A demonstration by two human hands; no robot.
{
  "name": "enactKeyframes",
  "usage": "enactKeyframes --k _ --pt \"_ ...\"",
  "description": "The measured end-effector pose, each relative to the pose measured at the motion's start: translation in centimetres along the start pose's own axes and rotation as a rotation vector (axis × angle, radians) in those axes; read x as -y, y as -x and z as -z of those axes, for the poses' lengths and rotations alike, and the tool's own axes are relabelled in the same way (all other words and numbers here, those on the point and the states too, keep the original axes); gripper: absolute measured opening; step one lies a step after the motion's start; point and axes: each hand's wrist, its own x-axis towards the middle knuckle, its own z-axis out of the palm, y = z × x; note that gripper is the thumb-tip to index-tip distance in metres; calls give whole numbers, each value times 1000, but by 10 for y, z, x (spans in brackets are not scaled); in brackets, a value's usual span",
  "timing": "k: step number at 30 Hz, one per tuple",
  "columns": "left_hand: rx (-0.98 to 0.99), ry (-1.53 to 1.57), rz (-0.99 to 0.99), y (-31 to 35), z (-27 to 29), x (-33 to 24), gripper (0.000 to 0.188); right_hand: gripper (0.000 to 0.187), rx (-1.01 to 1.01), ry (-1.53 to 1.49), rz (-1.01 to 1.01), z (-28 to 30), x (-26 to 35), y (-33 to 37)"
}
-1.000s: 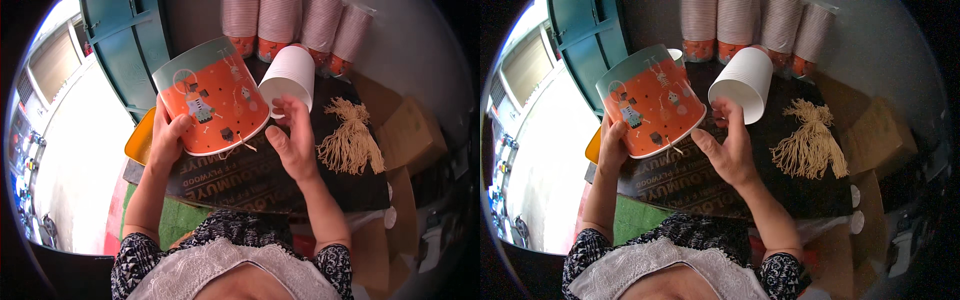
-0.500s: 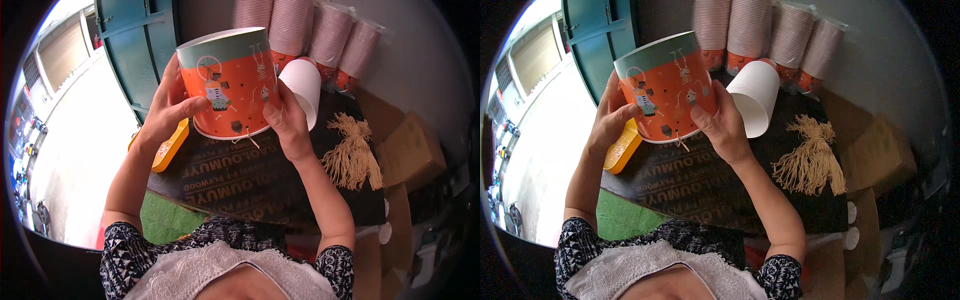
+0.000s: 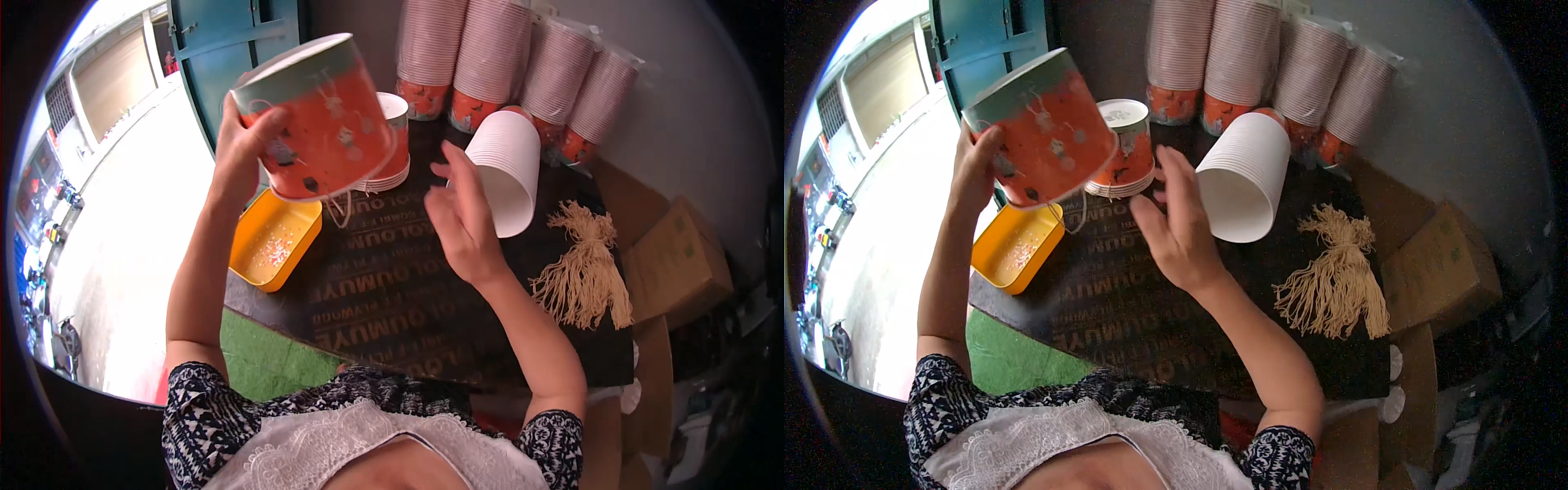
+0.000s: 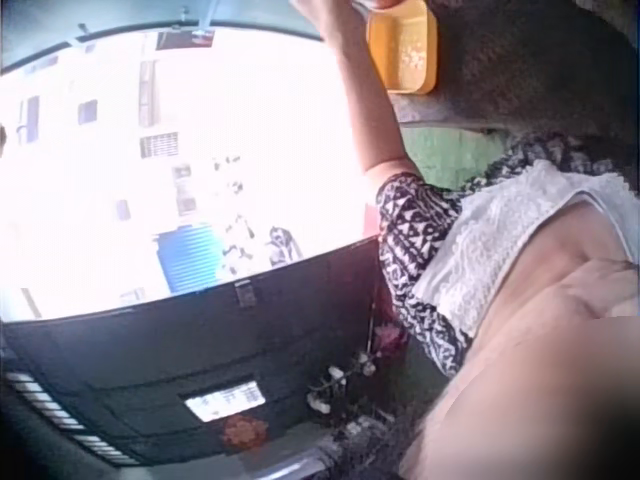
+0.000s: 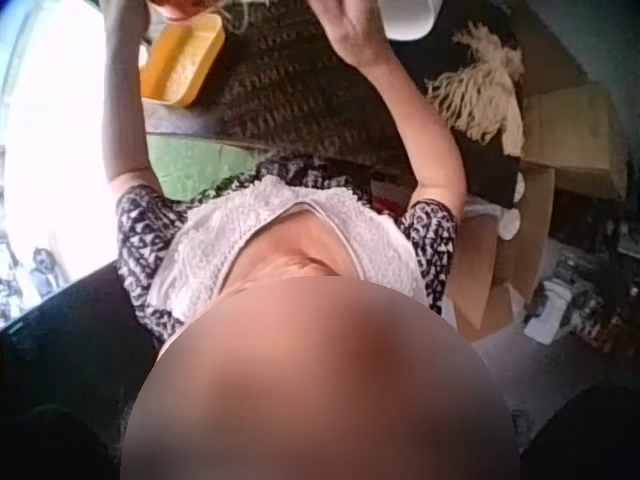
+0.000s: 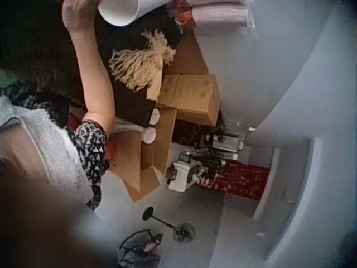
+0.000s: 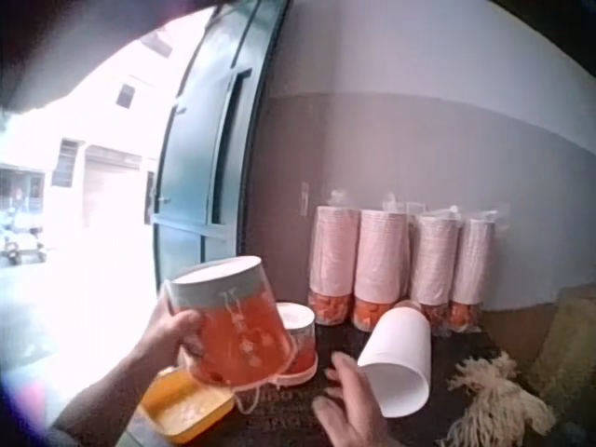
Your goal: Manually thread string handles through holes in paper buckets and tie them.
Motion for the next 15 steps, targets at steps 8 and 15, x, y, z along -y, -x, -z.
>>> enactKeyframes --k 8,15 --pt "-162 -262 -50 -66 53 50 81 44 -127 -18 -356 39 -25 75" --pt "-129 -71 47 -104 50 114 60 40 -159 -78 -372 29 -45 101"
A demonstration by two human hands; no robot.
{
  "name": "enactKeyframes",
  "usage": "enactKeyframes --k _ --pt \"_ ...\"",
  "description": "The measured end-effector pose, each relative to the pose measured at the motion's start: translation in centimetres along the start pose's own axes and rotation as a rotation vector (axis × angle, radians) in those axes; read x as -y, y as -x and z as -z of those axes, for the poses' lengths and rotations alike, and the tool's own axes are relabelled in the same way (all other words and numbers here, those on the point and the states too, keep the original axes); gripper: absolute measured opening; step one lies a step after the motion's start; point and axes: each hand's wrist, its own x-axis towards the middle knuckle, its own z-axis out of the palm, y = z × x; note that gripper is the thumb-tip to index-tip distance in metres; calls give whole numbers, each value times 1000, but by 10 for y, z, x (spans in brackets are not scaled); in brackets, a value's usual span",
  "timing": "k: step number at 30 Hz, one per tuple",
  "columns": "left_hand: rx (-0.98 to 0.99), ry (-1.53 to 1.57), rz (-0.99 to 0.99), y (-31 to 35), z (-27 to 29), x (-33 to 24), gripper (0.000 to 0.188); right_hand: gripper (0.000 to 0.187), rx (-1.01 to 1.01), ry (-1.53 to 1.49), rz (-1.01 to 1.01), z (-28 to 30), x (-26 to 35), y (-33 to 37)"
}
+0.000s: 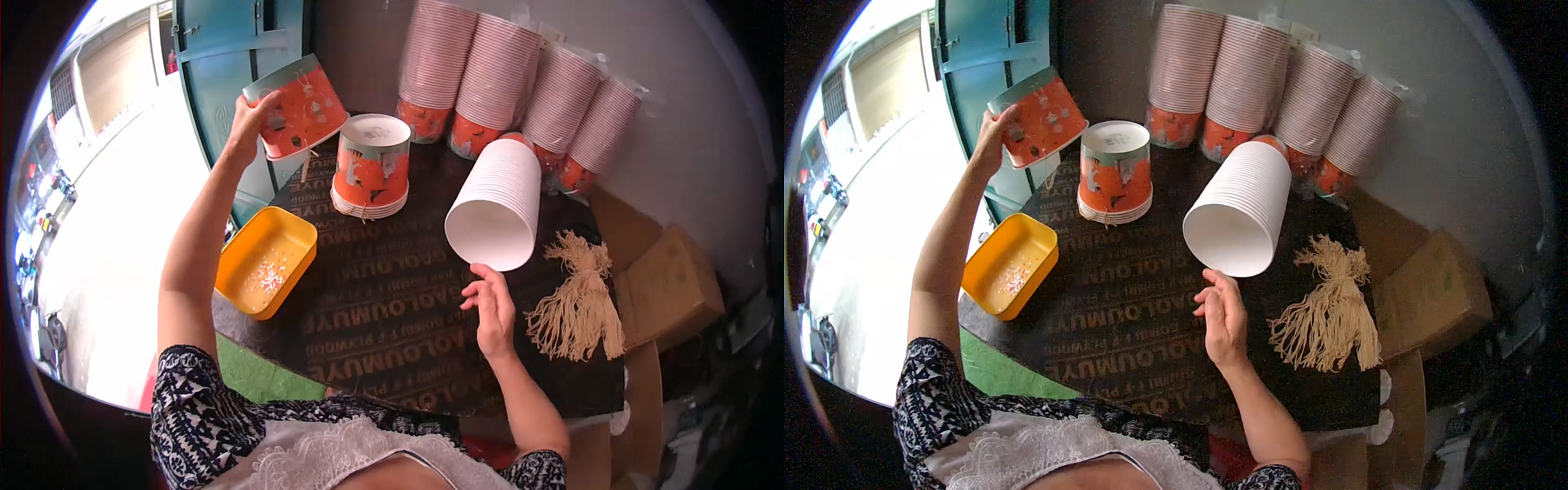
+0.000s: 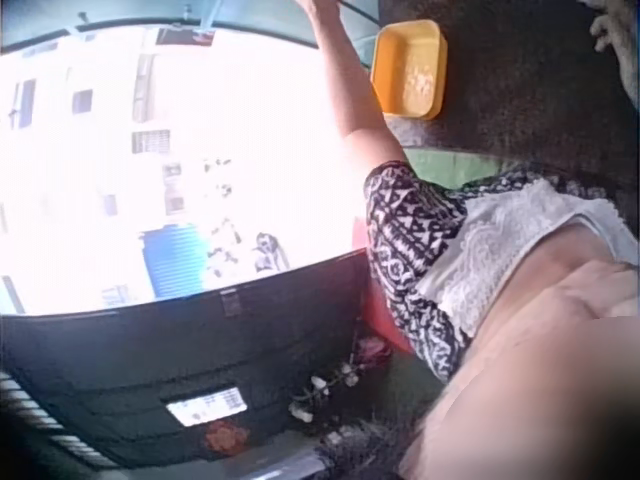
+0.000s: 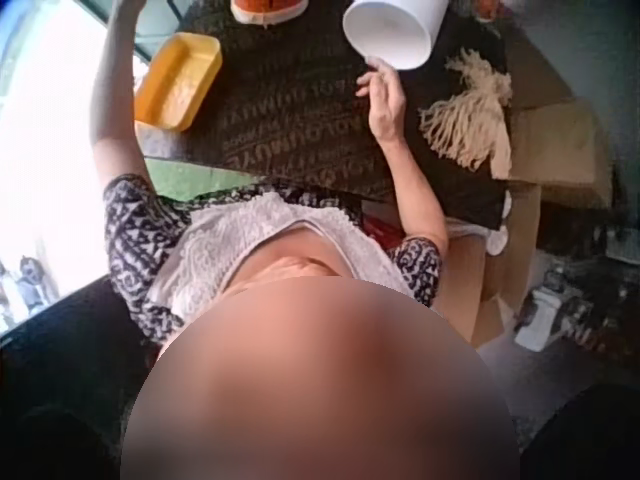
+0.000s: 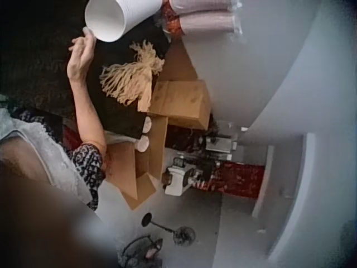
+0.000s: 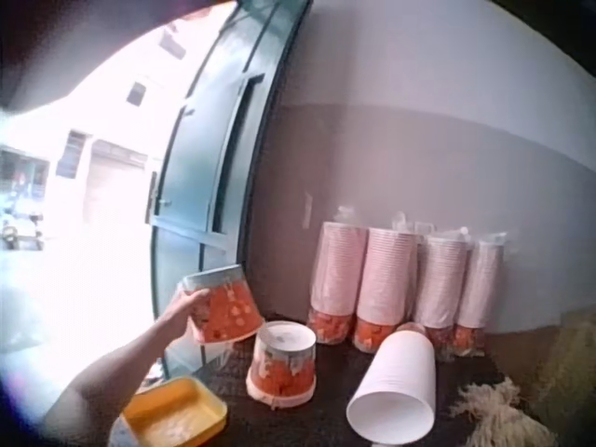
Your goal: Manually thread string handles through holes in paper buckets and tie them.
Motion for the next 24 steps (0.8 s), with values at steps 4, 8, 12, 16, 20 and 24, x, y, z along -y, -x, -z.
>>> enactKeyframes --k 4,8,12,16,20,24 --pt "145 123 22 -14 -11 22 62 38 39 20 -1 0 -5 4" --pt "108 95 94 -17 -33 31 78 35 73 -4 -38 4 -8 8" --pt "129 39 29 -16 -61 25 77 34 135 31 -51 4 -10 8" --pt "133 41 5 -13 -78 26 80 33 238 86 -42 5 -13 10" --pt "181 43 21 -12 -89 26 81 34 250 76 -36 3 -11 10" --pt "221 35 14 -10 -96 22 84 34 267 90 -49 5 -11 9"
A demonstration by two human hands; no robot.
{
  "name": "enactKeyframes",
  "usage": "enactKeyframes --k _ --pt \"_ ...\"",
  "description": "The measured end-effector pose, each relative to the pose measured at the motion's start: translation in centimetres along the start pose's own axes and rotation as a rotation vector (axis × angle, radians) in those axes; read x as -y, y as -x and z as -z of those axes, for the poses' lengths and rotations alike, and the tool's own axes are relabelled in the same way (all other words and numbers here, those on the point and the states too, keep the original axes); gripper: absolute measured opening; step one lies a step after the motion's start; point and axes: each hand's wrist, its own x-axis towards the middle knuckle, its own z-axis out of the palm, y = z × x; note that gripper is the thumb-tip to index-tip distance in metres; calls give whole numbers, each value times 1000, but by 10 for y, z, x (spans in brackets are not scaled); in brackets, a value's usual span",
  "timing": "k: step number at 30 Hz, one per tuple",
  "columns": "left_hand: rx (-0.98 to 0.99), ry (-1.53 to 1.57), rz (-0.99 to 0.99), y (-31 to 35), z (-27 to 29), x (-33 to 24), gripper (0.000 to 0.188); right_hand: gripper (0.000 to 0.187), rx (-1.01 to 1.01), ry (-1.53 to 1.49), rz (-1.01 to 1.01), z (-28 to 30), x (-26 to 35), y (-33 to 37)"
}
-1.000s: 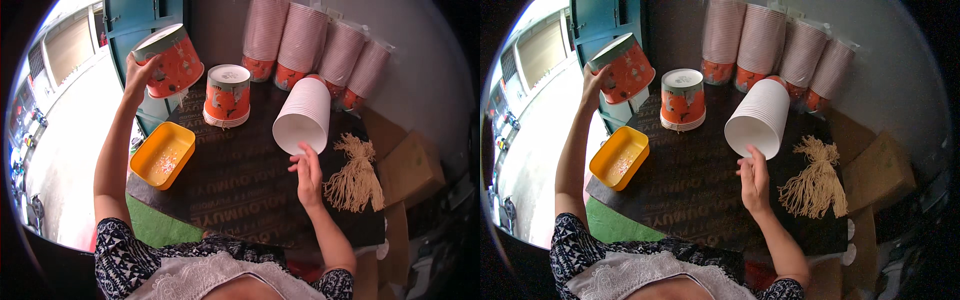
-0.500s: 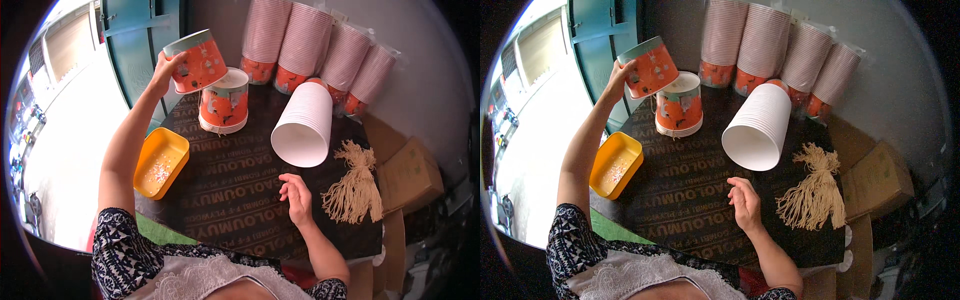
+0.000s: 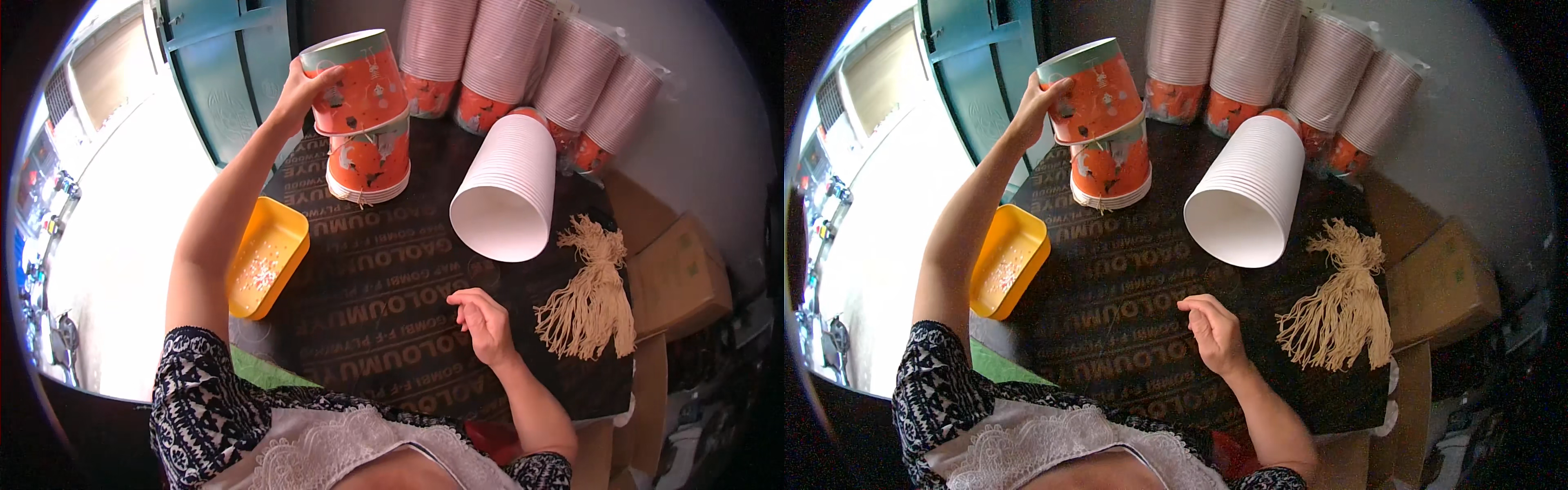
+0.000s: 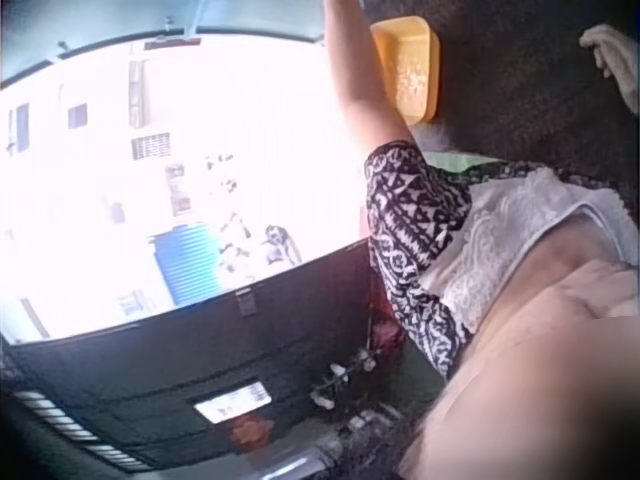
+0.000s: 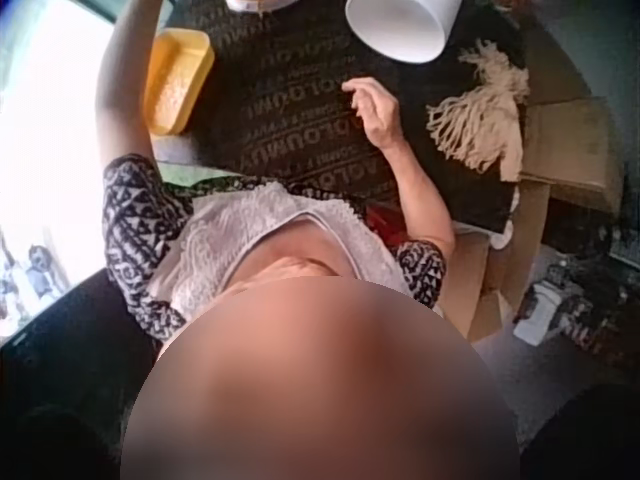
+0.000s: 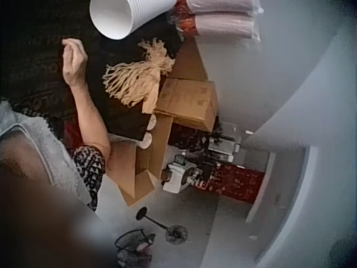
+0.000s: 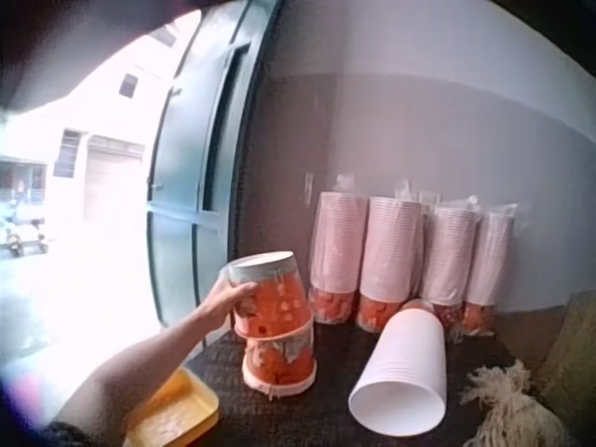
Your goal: Manually thread string handles through holes in paper buckets and tie them.
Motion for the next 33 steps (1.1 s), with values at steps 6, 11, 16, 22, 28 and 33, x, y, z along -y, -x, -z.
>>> enactKeyframes --k 6,11,16,22,28,33 --pt "105 -51 -10 -1 -11 -2 90 34 11 7 10 1 -2 1" --pt "138 -120 -27 3 -13 15 102 34 16 4 2 1 0 1" --pt "142 -111 13 13 -15 18 100 34 38 17 -12 2 3 1" --pt "163 -115 -24 17 -17 17 98 35 38 37 -10 2 4 1" --pt "220 -89 7 17 -10 24 98 34 45 63 10 1 3 0" --pt "307 -67 91 12 -10 25 103 34 39 50 6 5 1 1"
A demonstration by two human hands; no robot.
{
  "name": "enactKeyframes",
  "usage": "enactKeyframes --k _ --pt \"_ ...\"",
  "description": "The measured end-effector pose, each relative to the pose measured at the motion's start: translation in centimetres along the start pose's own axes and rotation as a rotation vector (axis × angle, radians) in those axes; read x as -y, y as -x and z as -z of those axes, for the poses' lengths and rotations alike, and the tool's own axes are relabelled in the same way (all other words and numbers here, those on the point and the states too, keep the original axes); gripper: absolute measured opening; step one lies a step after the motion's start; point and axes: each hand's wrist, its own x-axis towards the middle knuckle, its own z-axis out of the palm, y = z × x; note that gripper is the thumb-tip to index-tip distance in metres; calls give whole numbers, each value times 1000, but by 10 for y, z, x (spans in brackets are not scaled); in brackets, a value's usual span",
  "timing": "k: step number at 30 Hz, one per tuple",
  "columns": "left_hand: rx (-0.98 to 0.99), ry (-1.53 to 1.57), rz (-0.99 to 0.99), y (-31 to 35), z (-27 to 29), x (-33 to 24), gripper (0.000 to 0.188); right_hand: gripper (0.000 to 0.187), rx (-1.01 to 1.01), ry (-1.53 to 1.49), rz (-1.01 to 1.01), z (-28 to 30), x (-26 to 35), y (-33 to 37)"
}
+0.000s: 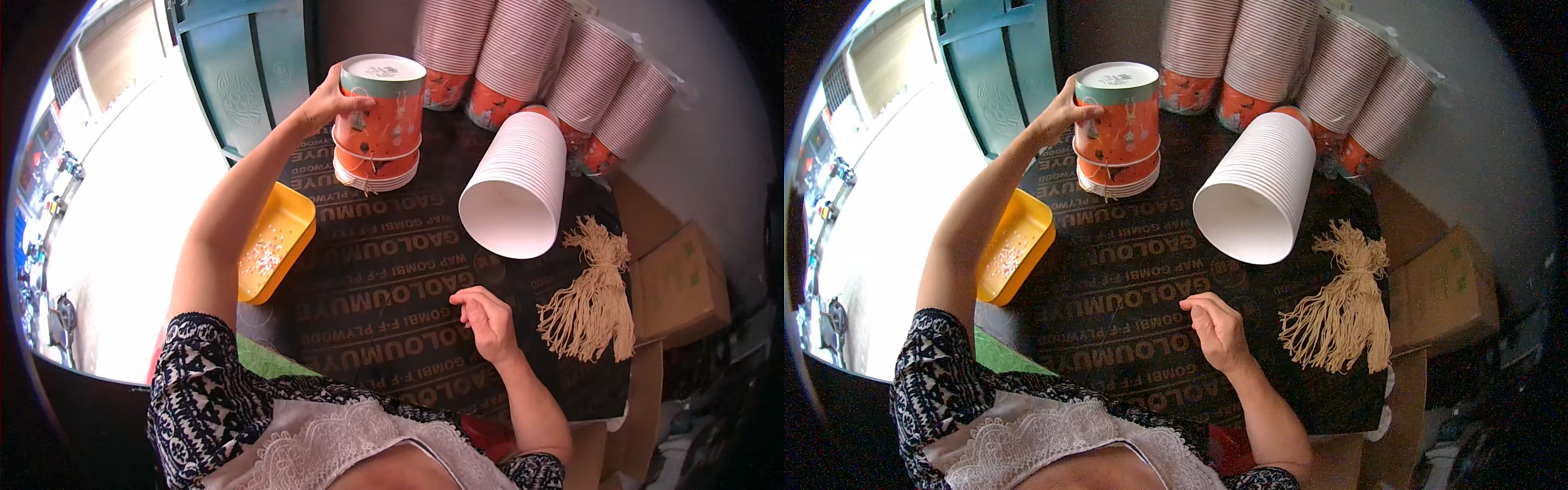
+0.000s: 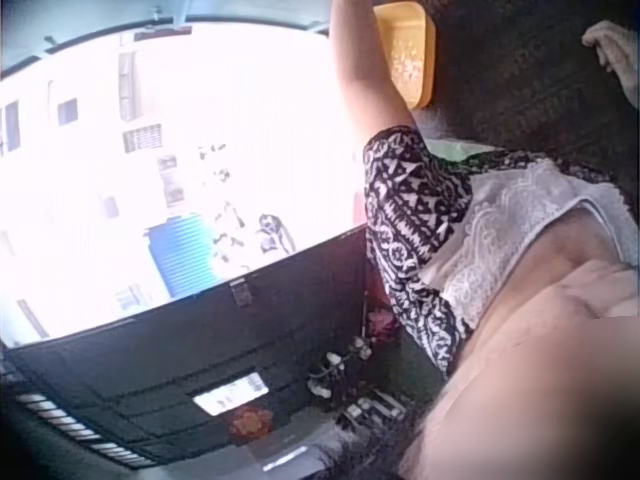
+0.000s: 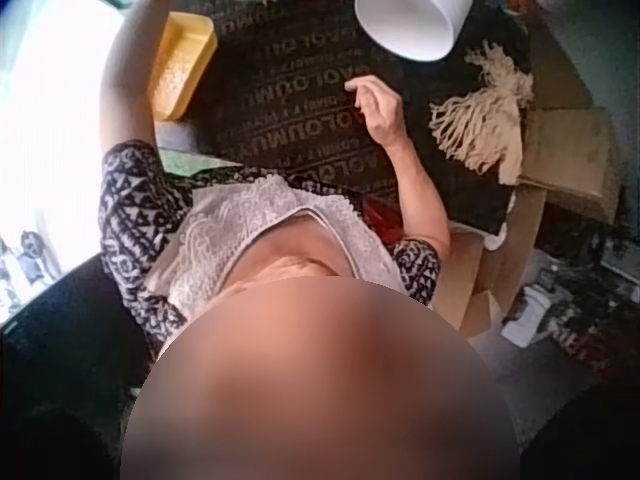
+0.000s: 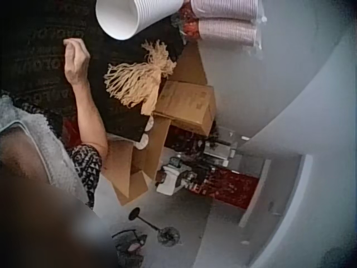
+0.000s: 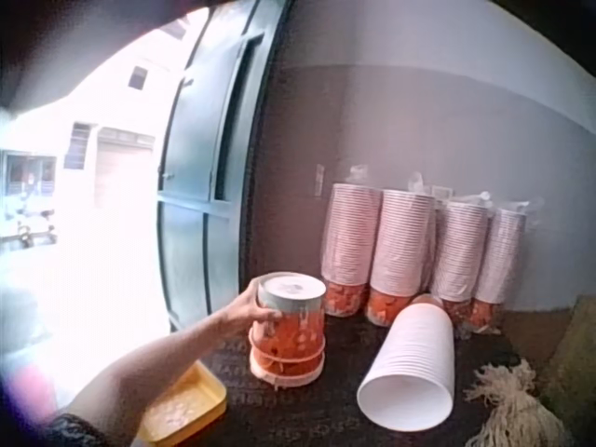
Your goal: Manually thread string handles through holes in paper buckets and tie them.
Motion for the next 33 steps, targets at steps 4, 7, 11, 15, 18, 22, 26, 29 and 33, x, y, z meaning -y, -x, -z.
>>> enactKeyframes --k 4,7,11,15,18,22,26,29,33 --pt "-58 -13 26 8 16 6 116 34 6 12 5 -5 3 -1" --pt "-111 -219 -3 2 19 4 125 34 6 5 -9 -3 3 -1" --pt "-90 -351 -31 -3 8 -6 124 32 50 6 -63 3 3 0" --pt "-122 -482 -83 -4 8 6 118 33 53 14 -52 1 3 -1" --pt "-143 -538 -80 -5 6 7 114 34 37 21 -37 -2 3 -1" --pt "-190 -537 -58 -2 -6 -2 112 34 23 22 -12 -3 1 0" --pt "-215 -594 -36 -2 -10 -10 112 33 28 24 -20 -3 1 -1" --pt "-232 -577 -47 -3 -10 -7 113 33 29 30 -20 -3 2 -2" --pt "-256 -611 -52 -4 -12 -4 113 32 32 36 -23 -4 1 -2"
